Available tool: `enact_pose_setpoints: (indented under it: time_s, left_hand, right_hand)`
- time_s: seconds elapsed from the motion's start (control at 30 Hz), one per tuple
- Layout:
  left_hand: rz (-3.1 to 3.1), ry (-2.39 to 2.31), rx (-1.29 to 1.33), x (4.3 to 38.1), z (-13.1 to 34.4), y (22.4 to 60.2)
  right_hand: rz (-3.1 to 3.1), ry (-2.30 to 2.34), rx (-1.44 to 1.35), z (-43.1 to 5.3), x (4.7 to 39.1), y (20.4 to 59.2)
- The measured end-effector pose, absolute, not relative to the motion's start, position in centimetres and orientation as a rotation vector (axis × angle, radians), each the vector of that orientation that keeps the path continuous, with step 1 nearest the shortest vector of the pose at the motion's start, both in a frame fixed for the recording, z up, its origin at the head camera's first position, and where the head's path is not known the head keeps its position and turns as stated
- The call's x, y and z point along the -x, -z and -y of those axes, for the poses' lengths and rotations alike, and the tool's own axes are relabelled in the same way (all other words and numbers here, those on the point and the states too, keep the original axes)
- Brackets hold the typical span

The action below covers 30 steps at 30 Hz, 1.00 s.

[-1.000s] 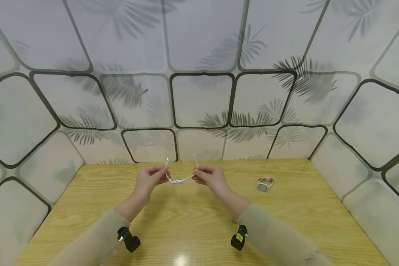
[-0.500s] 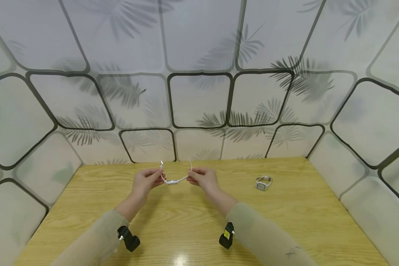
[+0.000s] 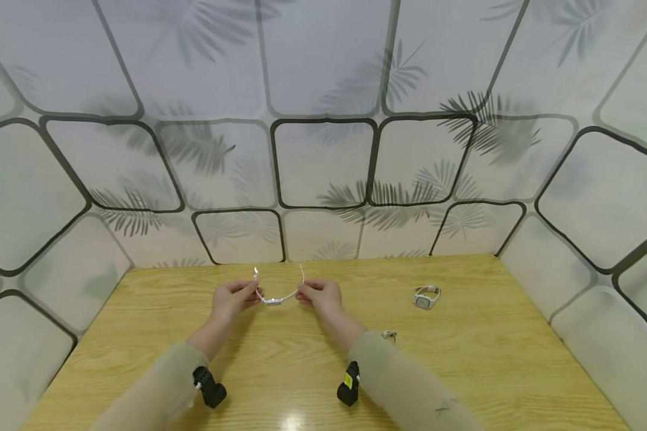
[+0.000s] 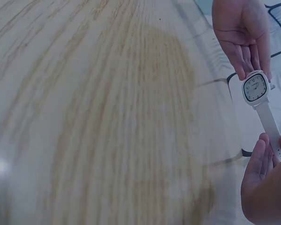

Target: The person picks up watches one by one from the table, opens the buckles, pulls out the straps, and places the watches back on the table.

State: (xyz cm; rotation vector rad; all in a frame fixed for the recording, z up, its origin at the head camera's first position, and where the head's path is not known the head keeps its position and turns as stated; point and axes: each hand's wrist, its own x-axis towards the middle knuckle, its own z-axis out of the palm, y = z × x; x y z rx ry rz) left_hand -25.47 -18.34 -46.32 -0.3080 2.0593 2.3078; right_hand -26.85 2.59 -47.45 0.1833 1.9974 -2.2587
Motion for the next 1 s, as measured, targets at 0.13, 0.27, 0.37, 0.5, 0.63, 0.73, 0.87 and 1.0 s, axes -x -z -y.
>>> enact_pose_setpoints:
  time_s: [0.13,0.27,0.37,0.5,0.63,0.73,0.87,1.0]
  left_hand:
    - [-2.091,-2.287,0.317,25.7,18.4,47.1]
    - [-2.123,-2.242,0.328,25.9,18.5,47.9]
    - [-2.137,-2.217,0.335,25.8,18.6,48.4]
    - [-2.163,-2.185,0.347,25.8,18.7,48.6]
    - [-2.207,-2.142,0.355,26.0,18.8,48.7]
    - [-2.268,-2.091,0.349,26.2,19.0,48.8]
    - [-2.366,-2.013,0.316,26.5,19.2,48.9]
    - [-2.436,-1.957,0.295,26.8,19.6,49.0]
  right_hand:
    - [-1.999,2.248,-0.218,-2.3,26.8,47.9]
    - [-2.032,2.208,-0.224,-2.1,26.9,48.2]
    - [-2.066,2.181,-0.215,-1.9,26.8,48.3]
    - [-2.134,2.142,-0.192,-1.7,26.8,48.4]
    - [-2.239,2.059,-0.167,-1.4,27.0,48.6]
    - [-2.314,1.983,-0.166,-1.2,27.2,48.8]
    - [-2.371,1.923,-0.164,-0.9,27.5,48.9]
    - [-2.428,1.871,-0.148,-0.6,27.8,48.9]
